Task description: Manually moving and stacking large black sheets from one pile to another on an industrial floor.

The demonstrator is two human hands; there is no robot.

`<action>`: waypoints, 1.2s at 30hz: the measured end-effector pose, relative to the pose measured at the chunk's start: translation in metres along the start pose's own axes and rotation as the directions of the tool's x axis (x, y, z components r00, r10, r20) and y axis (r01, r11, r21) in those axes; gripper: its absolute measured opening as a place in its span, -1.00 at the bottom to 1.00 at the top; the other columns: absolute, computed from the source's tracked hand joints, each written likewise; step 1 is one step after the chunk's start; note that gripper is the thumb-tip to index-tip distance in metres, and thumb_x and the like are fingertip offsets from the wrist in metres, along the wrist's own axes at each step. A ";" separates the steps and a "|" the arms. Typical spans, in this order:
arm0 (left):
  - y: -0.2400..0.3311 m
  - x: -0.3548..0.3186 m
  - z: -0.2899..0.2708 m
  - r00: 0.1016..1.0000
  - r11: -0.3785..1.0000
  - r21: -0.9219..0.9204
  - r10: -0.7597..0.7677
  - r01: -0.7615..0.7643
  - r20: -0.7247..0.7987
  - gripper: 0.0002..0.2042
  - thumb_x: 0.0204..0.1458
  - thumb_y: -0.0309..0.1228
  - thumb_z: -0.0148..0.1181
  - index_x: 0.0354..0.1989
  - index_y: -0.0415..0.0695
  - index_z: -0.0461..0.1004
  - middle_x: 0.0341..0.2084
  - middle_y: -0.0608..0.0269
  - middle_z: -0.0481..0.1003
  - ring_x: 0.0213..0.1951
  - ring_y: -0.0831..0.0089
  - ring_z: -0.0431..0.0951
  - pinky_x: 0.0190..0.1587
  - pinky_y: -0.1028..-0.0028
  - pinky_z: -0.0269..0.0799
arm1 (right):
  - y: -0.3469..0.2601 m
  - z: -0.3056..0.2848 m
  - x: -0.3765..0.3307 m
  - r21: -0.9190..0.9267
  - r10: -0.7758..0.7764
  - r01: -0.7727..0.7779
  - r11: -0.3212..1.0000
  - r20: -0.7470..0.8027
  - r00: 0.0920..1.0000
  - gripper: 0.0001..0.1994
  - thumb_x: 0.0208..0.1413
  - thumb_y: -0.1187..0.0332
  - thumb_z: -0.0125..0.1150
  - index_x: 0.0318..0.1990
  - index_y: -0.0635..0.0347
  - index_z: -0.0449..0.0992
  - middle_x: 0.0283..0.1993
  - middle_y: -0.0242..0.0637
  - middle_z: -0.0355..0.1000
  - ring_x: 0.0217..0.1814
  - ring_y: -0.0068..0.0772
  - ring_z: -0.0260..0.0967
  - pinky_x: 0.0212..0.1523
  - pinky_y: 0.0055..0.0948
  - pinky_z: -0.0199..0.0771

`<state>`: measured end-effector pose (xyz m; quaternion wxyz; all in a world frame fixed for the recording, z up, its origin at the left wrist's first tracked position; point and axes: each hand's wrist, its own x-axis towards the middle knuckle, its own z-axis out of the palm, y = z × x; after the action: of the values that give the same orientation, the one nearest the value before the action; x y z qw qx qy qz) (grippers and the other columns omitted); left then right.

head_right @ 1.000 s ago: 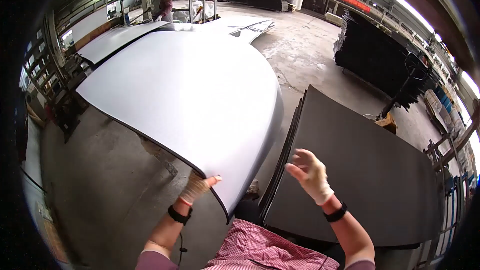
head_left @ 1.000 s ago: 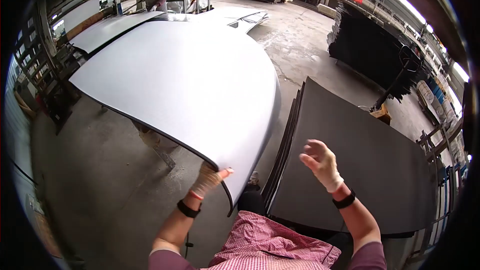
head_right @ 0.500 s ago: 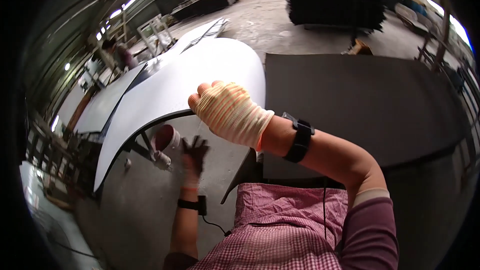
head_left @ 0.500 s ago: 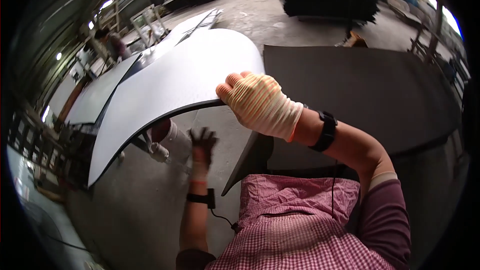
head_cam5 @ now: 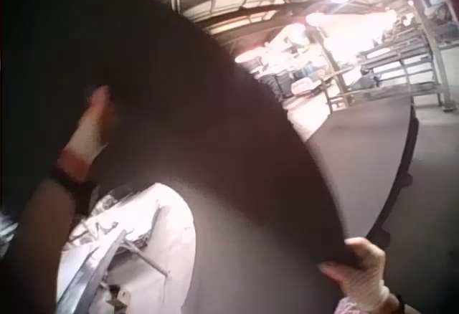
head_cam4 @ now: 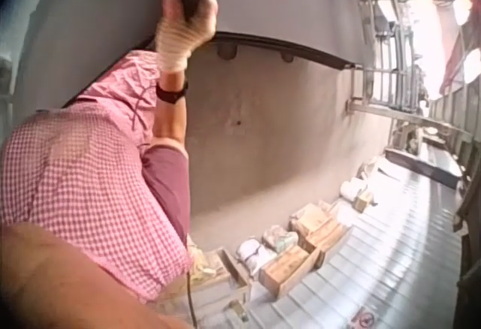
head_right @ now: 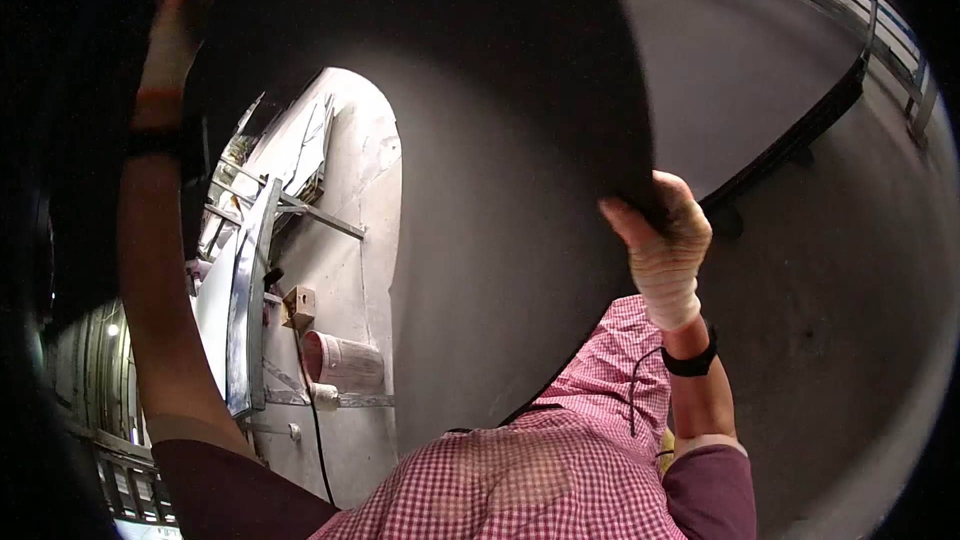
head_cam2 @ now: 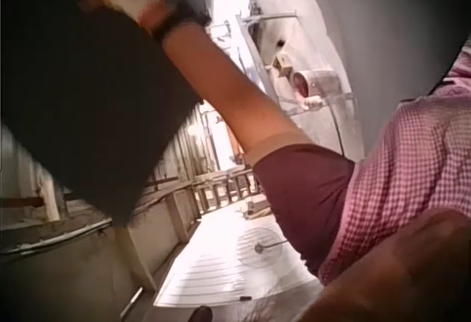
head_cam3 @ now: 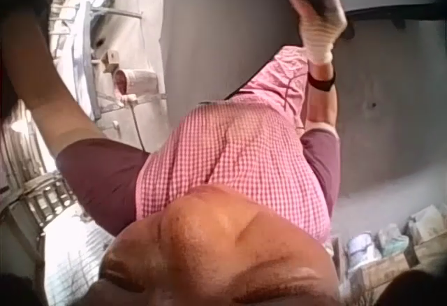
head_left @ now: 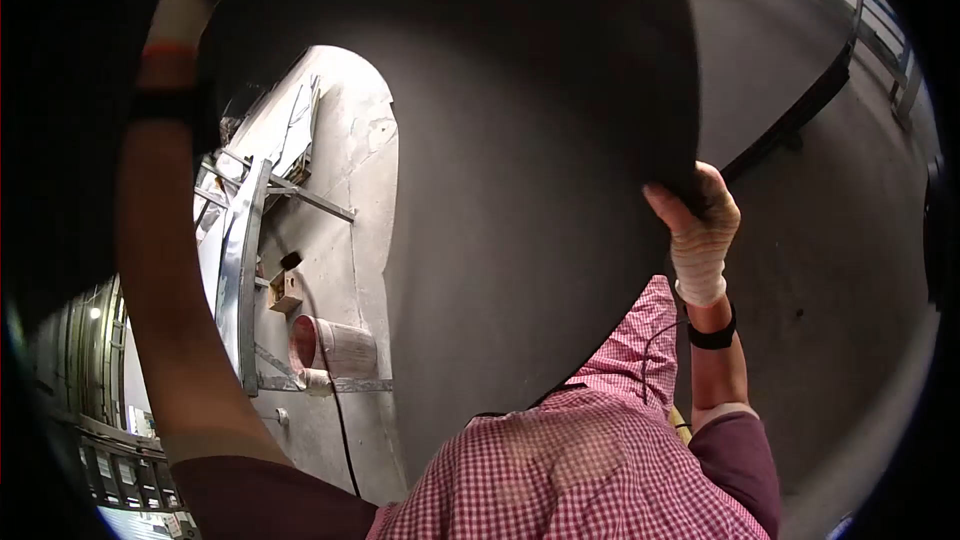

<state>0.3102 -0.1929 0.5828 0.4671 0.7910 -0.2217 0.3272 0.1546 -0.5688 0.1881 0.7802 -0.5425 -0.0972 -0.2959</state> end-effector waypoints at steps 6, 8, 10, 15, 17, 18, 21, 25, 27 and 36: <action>-0.005 -0.078 0.150 0.787 0.816 0.471 -0.032 -0.336 0.616 -0.30 -0.02 -0.02 0.06 0.25 0.00 -0.05 0.20 0.19 0.06 0.20 0.36 0.07 0.14 0.51 0.04 | 0.135 -0.160 -0.114 -0.041 0.319 -0.427 0.903 -0.600 0.733 -0.72 -0.16 0.38 0.32 -0.29 0.33 0.43 -0.30 -0.34 0.38 -0.24 -0.46 0.29 -0.12 -0.50 0.29; -0.066 -0.114 0.127 0.803 0.943 0.302 -0.068 -0.143 0.593 -0.27 -0.01 -0.13 0.09 0.28 0.03 -0.18 0.24 0.14 -0.06 0.25 0.39 -0.05 0.18 0.47 0.00 | 0.180 -0.184 -0.166 0.006 0.350 -0.507 0.862 -0.729 0.588 -0.69 -0.17 0.32 0.34 -0.30 0.33 0.43 -0.29 -0.33 0.38 -0.25 -0.43 0.25 -0.11 -0.49 0.24; -0.142 -0.153 0.014 0.859 0.813 0.581 -0.268 -0.041 0.436 -0.11 -0.15 -0.28 0.27 0.28 -0.08 -0.25 0.21 0.12 0.02 0.22 0.38 0.04 0.12 0.49 0.14 | 0.196 -0.175 -0.171 0.083 0.432 -0.525 0.847 -0.682 0.590 -0.64 -0.17 0.30 0.34 -0.26 0.35 0.43 -0.22 -0.31 0.38 -0.20 -0.40 0.26 -0.07 -0.45 0.22; -0.129 -0.388 -0.095 0.575 -0.104 0.892 -0.731 0.440 -0.368 0.06 -0.37 0.05 0.31 0.24 -0.23 -0.18 0.19 -0.14 -0.03 0.25 0.16 -0.06 0.24 0.35 -0.11 | 0.172 -0.170 -0.158 0.112 0.433 -0.554 0.825 -0.755 0.492 -0.65 -0.16 0.28 0.34 -0.25 0.34 0.46 -0.20 -0.32 0.40 -0.19 -0.43 0.27 -0.02 -0.46 0.20; -0.119 -0.486 -0.144 0.331 -0.322 0.777 -0.768 0.540 -0.548 0.16 -0.44 0.22 0.25 0.24 -0.25 -0.25 0.24 -0.05 -0.13 0.28 0.16 -0.16 0.23 0.21 -0.09 | 0.182 -0.184 -0.168 0.129 0.441 -0.581 0.804 -0.785 0.436 -0.63 -0.16 0.26 0.33 -0.23 0.31 0.45 -0.17 -0.28 0.39 -0.17 -0.38 0.27 0.01 -0.41 0.17; -0.120 -0.531 -0.165 0.288 -0.381 0.774 -0.772 0.505 -0.567 0.16 -0.43 0.20 0.26 0.24 -0.26 -0.25 0.22 -0.09 -0.08 0.26 0.10 -0.12 0.23 0.25 -0.08 | 0.201 -0.202 -0.173 0.114 0.454 -0.611 0.783 -0.777 0.436 -0.60 -0.16 0.23 0.33 -0.19 0.30 0.44 -0.15 -0.26 0.38 -0.16 -0.35 0.29 0.01 -0.39 0.19; -0.138 -0.627 -0.196 0.224 -0.230 0.565 -0.752 0.792 -0.620 0.09 -0.38 0.06 0.34 0.22 -0.32 -0.18 0.17 -0.17 0.02 0.22 0.10 0.02 0.21 0.31 -0.04 | 0.183 -0.182 -0.139 0.225 0.520 -0.621 0.751 -0.781 0.345 -0.57 -0.18 0.17 0.34 -0.19 0.28 0.46 -0.13 -0.25 0.38 -0.13 -0.31 0.29 0.02 -0.36 0.20; -0.178 -0.633 -0.156 0.197 0.045 0.271 -0.802 0.962 -0.565 -0.24 -0.23 -0.27 0.32 0.12 -0.40 0.09 0.03 -0.11 0.25 0.07 0.17 0.25 0.09 0.36 0.16 | 0.213 -0.206 -0.087 0.114 0.424 -0.549 0.828 -0.769 0.478 -0.56 -0.20 0.15 0.35 -0.19 0.24 0.47 -0.08 -0.27 0.38 -0.07 -0.33 0.26 0.07 -0.28 0.15; -0.194 -0.607 -0.117 0.229 0.201 0.112 -0.883 0.973 -0.410 -0.31 -0.22 -0.44 0.29 0.12 -0.37 0.11 -0.05 -0.03 0.34 -0.03 0.25 0.34 0.01 0.41 0.25 | 0.243 -0.244 -0.057 0.075 0.457 -0.608 0.791 -0.733 0.504 -0.56 -0.14 0.23 0.31 -0.13 0.31 0.40 -0.01 -0.25 0.32 -0.04 -0.29 0.24 0.11 -0.27 0.11; -0.337 -0.564 0.049 0.270 0.309 -0.411 -0.951 0.858 -0.151 -0.37 -0.12 -0.71 0.04 0.20 -0.21 0.02 0.06 0.01 0.22 0.00 0.29 0.31 -0.02 0.47 0.27 | 0.332 -0.210 0.032 -0.149 0.513 -0.823 0.549 -0.717 0.472 -0.56 -0.03 0.21 0.20 -0.16 0.46 0.35 -0.07 -0.19 0.33 -0.11 -0.36 0.25 -0.02 -0.32 0.23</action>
<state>0.1591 -0.0542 -0.0432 0.6955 0.6306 0.3264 0.1095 0.3328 -0.6915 -0.1408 0.6585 -0.5842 0.4588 -0.1206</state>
